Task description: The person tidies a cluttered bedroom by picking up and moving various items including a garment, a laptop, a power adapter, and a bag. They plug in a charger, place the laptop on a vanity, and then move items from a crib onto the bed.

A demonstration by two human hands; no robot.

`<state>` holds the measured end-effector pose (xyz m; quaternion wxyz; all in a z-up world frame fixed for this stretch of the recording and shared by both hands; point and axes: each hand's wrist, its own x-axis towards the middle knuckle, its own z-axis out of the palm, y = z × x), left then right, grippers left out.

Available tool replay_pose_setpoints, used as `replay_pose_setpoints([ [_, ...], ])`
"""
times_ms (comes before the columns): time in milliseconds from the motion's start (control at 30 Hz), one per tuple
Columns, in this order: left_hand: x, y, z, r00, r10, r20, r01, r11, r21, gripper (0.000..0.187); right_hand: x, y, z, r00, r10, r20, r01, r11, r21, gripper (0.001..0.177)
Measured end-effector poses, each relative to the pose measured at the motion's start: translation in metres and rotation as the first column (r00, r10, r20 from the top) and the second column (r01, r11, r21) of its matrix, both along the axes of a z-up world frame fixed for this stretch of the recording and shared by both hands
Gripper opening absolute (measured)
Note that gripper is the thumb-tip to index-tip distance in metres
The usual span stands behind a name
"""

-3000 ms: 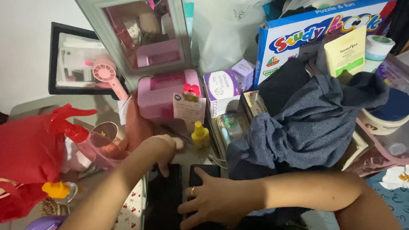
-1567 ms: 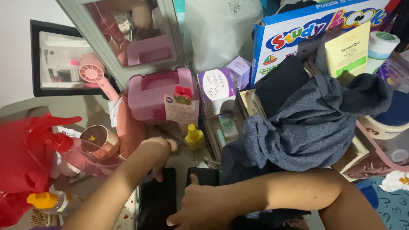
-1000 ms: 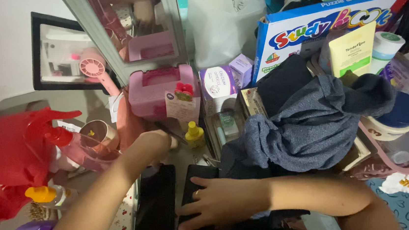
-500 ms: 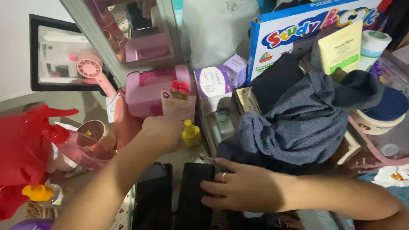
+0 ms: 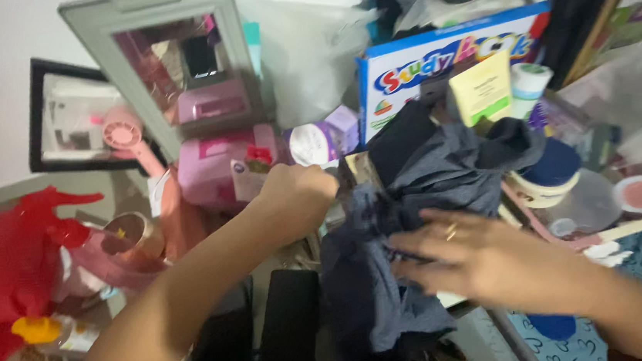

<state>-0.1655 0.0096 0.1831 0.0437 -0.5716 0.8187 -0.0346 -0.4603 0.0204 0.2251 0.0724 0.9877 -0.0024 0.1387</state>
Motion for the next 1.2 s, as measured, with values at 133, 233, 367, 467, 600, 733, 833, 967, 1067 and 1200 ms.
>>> replay_pose_setpoints([
  [133, -0.028, -0.013, 0.021, 0.967, -0.070, -0.246, 0.028, 0.985, -0.169, 0.017, -0.027, -0.018, 0.027, 0.951, -0.217, 0.223, 0.223, 0.975, -0.003, 0.035],
  [233, -0.046, -0.018, 0.030, 0.922, -0.121, -0.367, 0.036, 0.972, -0.231, 0.019, -0.041, -0.038, 0.046, 0.871, -0.336, 0.358, 0.360, 0.933, 0.001, 0.025],
  [367, -0.071, -0.022, 0.034, 0.810, -0.251, -0.529, 0.071, 0.939, -0.337, 0.016, -0.056, -0.056, 0.063, 0.845, -0.417, 0.336, 0.361, 0.907, 0.217, 0.028],
  [467, -0.085, -0.033, 0.035, 0.684, -0.382, -0.621, 0.177, 0.913, -0.367, 0.022, -0.060, -0.076, 0.069, 0.935, -0.300, 0.190, 0.246, 0.933, 0.262, 0.044],
  [600, -0.104, -0.061, 0.027, 0.633, -0.486, -0.603, 0.269, 0.868, -0.418, 0.037, -0.057, -0.094, 0.062, 0.976, -0.217, -0.026, 0.215, 0.938, 0.270, 0.060],
  [733, -0.123, -0.112, 0.021, 0.749, -0.494, -0.441, 0.383, 0.866, -0.320, 0.039, -0.046, -0.115, 0.066, 0.802, -0.527, -0.281, 0.583, 0.792, 0.180, 0.032],
  [833, -0.132, -0.146, 0.022, 0.820, -0.446, -0.359, 0.391, 0.894, -0.217, 0.034, -0.055, -0.137, 0.082, 0.860, -0.486, -0.152, 0.509, 0.823, 0.253, 0.023],
  [967, -0.135, -0.181, 0.041, 0.721, -0.372, -0.584, 0.306, 0.928, -0.212, 0.027, -0.079, -0.169, 0.083, 0.880, -0.434, 0.191, 0.303, 0.825, 0.477, 0.015],
  [1067, -0.140, -0.202, 0.064, 0.542, -0.398, -0.740, 0.263, 0.917, -0.300, 0.025, -0.092, -0.203, 0.071, 0.780, -0.463, 0.422, 0.044, 0.712, 0.700, 0.011],
  [1200, -0.160, -0.196, 0.076, 0.243, -0.141, -0.960, 0.268, 0.961, -0.073, 0.032, -0.110, -0.233, 0.064, 0.619, -0.519, 0.589, -0.262, 0.571, 0.778, 0.006],
])
